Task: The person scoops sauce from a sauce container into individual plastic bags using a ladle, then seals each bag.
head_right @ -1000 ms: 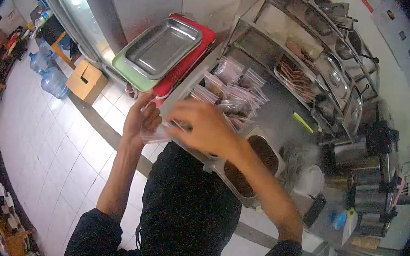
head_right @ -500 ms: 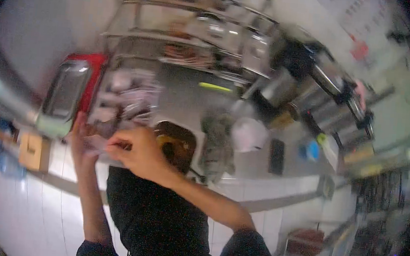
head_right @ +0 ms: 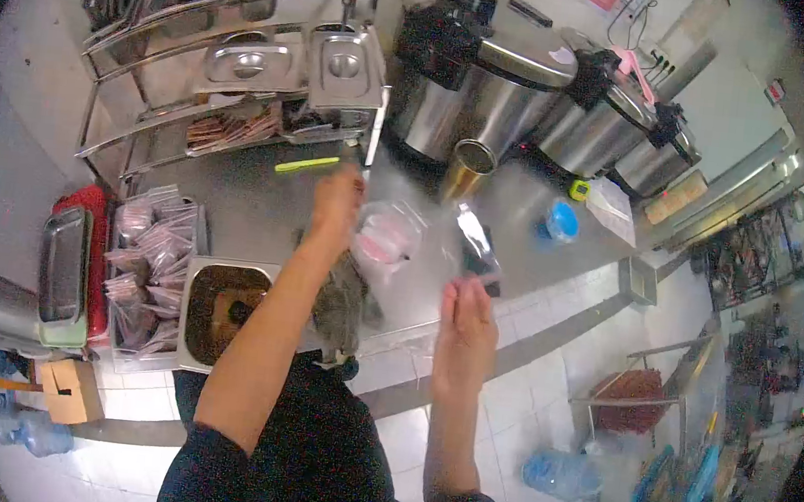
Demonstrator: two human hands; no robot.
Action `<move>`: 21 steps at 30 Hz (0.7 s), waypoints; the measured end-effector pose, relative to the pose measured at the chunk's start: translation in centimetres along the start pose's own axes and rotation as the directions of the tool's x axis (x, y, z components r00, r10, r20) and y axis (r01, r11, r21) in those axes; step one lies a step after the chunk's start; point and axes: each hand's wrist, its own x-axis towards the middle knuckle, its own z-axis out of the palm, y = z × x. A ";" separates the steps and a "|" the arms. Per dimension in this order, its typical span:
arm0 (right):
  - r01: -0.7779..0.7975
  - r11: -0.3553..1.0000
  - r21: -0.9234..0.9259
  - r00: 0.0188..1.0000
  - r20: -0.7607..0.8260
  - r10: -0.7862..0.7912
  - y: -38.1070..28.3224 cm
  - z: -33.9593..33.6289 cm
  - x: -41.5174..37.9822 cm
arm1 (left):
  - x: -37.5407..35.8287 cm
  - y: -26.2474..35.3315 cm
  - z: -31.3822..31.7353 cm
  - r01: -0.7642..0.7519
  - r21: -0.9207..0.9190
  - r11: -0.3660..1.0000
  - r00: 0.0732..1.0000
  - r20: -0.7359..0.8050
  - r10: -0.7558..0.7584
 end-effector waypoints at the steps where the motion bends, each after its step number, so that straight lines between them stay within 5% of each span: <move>1: 0.010 1.000 -0.026 0.997 -0.077 -0.012 -0.9 -1.6 0.1 | 0.7 -0.4 1.6 0.003 0.000 1.000 1.000 0.010 -0.003; 3: 0.035 0.997 -0.070 0.996 -0.082 -0.040 -2.3 -4.6 -0.2 | 1.0 -0.9 4.1 -0.258 0.573 0.778 0.966 0.135 0.221; 6: 0.026 0.992 -0.127 0.990 -0.137 -0.044 -2.8 -7.5 -1.3 | 0.8 0.2 6.0 -0.331 0.729 0.599 0.942 0.287 0.171; 9: 0.008 0.988 -0.153 0.983 -0.178 -0.036 -2.6 -7.9 -1.9 | 2.7 -2.8 7.9 -0.253 0.698 0.670 0.947 0.320 0.025; 13: -0.070 0.981 -0.179 0.985 -0.169 0.040 -1.8 -8.0 -1.9 | 3.1 -5.0 8.4 -0.260 0.725 0.638 0.950 0.309 0.036; 15: -0.099 0.978 -0.184 0.987 -0.141 0.073 -1.8 -7.4 -1.7 | -1.4 0.0 6.6 -0.233 0.742 0.628 0.956 0.294 0.008; 17: -0.105 0.976 -0.188 0.987 -0.136 0.080 -1.5 -6.5 -1.4 | -1.3 -0.2 6.3 -0.323 0.730 0.602 0.932 0.354 0.071; 19: -0.091 0.971 -0.222 0.993 -0.088 0.073 -1.5 -5.5 -1.5 | -3.0 -0.6 6.2 -0.488 0.600 0.634 0.825 0.081 0.559; 21: -0.069 0.958 -0.278 0.998 -0.029 0.063 -1.3 -5.7 -1.3 | -8.4 4.0 3.7 -0.606 0.291 0.741 0.785 0.069 0.615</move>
